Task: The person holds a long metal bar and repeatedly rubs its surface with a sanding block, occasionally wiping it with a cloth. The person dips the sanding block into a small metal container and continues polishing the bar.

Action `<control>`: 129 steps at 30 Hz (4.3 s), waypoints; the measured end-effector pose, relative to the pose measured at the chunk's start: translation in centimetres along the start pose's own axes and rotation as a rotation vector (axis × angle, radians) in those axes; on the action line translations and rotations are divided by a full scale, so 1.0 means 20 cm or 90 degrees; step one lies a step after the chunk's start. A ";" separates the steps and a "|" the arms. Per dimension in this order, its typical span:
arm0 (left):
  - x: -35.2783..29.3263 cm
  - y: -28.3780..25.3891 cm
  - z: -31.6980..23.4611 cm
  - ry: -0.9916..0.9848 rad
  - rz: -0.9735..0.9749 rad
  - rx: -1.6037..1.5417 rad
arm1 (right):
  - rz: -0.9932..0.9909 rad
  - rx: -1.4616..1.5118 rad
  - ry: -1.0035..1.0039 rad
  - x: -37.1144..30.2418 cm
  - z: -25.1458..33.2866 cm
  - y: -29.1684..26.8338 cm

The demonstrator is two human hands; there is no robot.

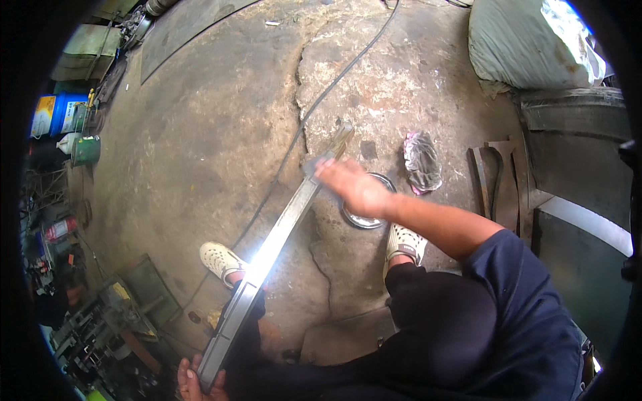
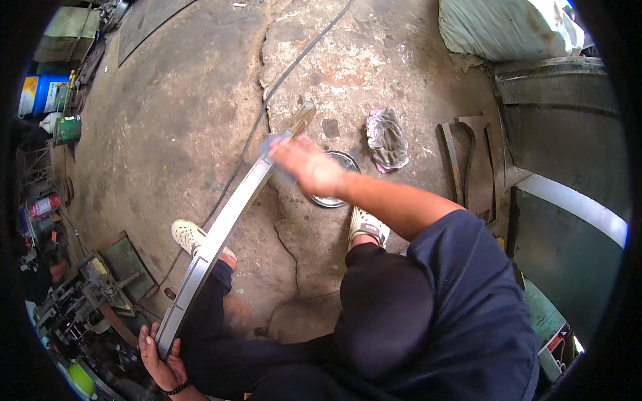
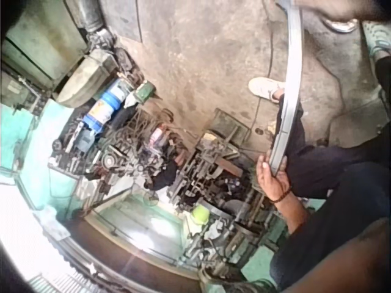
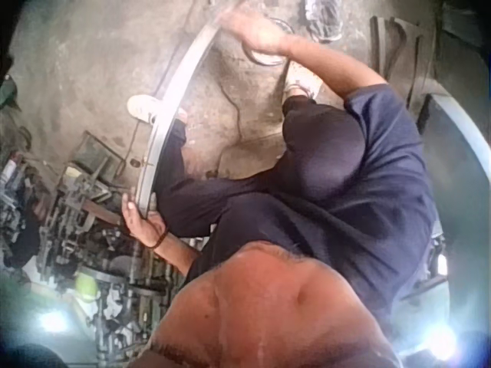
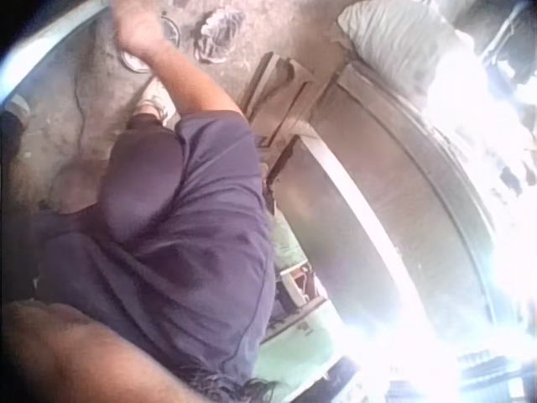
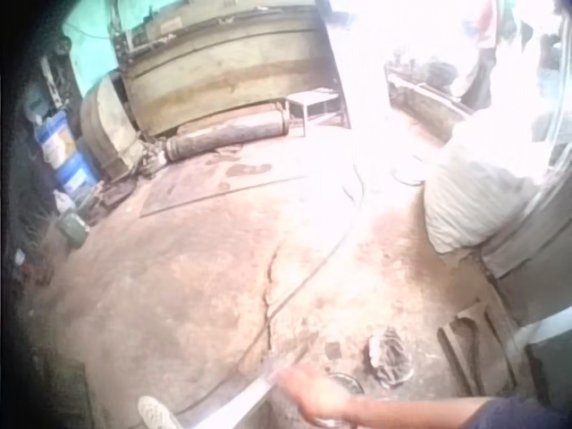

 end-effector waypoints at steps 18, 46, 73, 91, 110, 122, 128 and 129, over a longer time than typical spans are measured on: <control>0.02 0.03 -0.07 -0.074 -0.040 0.079 | 0.081 0.042 0.242 0.14 -0.55 0.01; 0.07 -0.03 -0.01 -0.002 -0.023 0.023 | 0.255 -0.026 0.083 -0.39 0.15 0.51; 0.02 0.06 -0.09 0.004 -0.002 -0.141 | -0.256 0.286 0.211 -0.15 -0.16 -0.58; 0.06 0.02 -0.04 -0.027 -0.019 -0.146 | -0.034 0.091 -0.392 0.22 1.16 -0.26; 0.10 -0.02 -0.04 -0.018 0.014 -0.105 | -0.050 0.004 0.075 0.20 0.01 -0.23; 0.14 -0.01 -0.12 -0.029 0.018 -0.064 | -0.243 0.125 -0.526 0.14 1.31 -0.38; 0.19 -0.08 -0.09 -0.038 0.017 -0.051 | -0.176 0.043 -0.225 0.19 0.57 -0.14; 0.19 -0.09 -0.09 -0.037 0.011 -0.050 | -0.110 0.032 -0.143 0.21 0.37 -0.11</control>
Point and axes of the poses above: each hand's wrist, its own x-axis towards the middle knuckle, its own y-axis out of the palm, z = x × y, the point moved 9 cm from there along x, towards the middle knuckle, and after that the axes turned 5 degrees about z, right-handed, at the moved point
